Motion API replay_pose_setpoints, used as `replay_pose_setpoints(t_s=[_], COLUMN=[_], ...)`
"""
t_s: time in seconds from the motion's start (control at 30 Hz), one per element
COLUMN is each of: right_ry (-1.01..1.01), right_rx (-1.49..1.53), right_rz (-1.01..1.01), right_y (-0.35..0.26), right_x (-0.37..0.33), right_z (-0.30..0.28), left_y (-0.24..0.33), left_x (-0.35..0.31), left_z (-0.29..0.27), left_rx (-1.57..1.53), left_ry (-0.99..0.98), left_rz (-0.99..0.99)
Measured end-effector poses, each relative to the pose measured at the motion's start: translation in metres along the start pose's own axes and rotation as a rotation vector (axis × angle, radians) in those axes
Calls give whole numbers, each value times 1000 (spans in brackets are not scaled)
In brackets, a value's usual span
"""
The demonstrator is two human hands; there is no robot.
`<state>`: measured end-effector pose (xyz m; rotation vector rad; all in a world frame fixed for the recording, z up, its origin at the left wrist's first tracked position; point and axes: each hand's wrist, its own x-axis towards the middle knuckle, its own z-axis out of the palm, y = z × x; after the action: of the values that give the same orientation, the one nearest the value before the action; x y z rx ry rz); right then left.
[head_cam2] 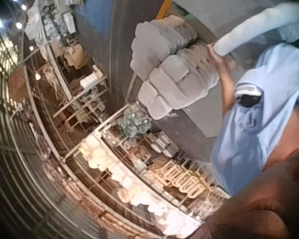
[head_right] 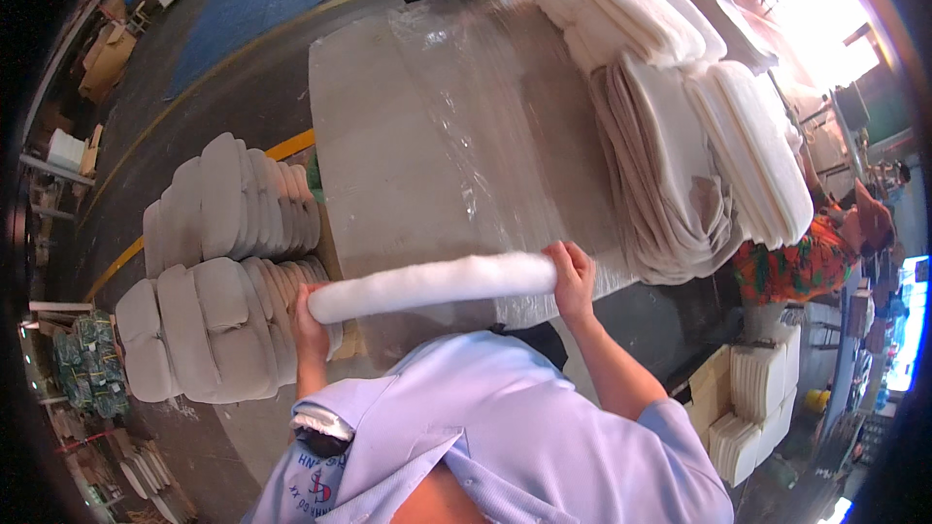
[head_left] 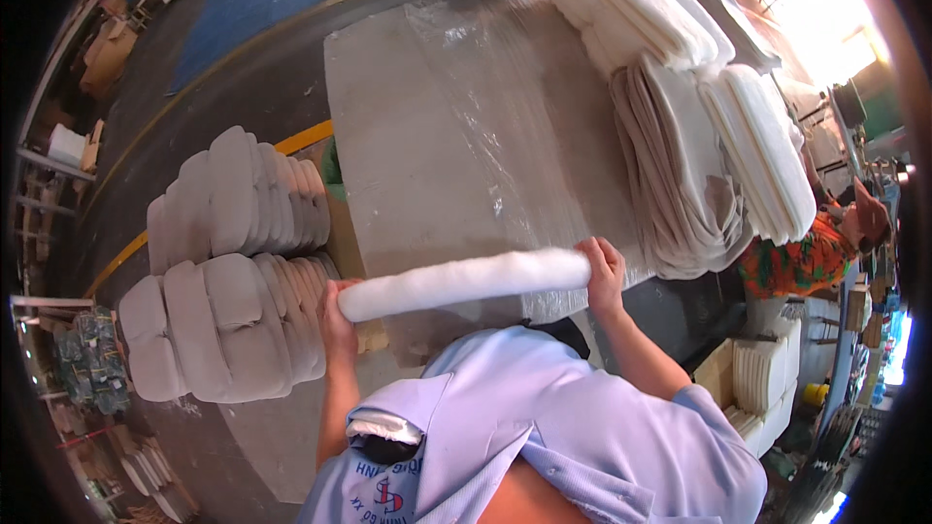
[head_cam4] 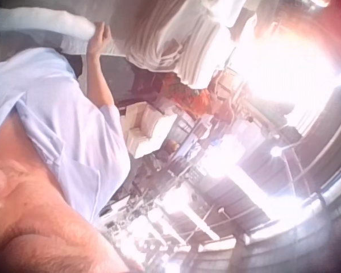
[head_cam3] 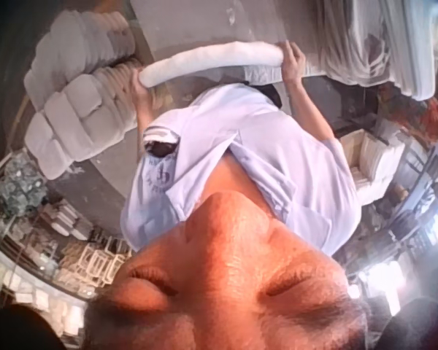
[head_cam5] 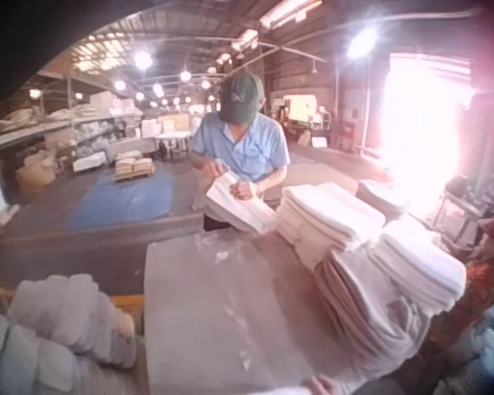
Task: The person inserts white foam pieces into light-colored fabric covers at a work table. They align the foam, slide it into the cover, and adjust the edges before stacking the finished items. Other workers are visible nearby handling similar materials.
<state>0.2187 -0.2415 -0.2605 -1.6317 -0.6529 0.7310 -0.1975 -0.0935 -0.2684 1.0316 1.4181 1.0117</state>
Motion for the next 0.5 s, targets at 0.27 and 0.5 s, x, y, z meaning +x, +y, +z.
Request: replay_pose_setpoints(t_s=[0.27,0.5], right_ry=[-47,-393], right_rx=[-94,-647], right_rz=[18,-550], right_y=[-5,-105], right_x=[1,-1], right_z=[-11,9], left_y=[111,77], left_x=[-53,-63], left_z=[97,132], left_rx=[630,1023], left_ry=[-489,-540], left_rz=[868,982])
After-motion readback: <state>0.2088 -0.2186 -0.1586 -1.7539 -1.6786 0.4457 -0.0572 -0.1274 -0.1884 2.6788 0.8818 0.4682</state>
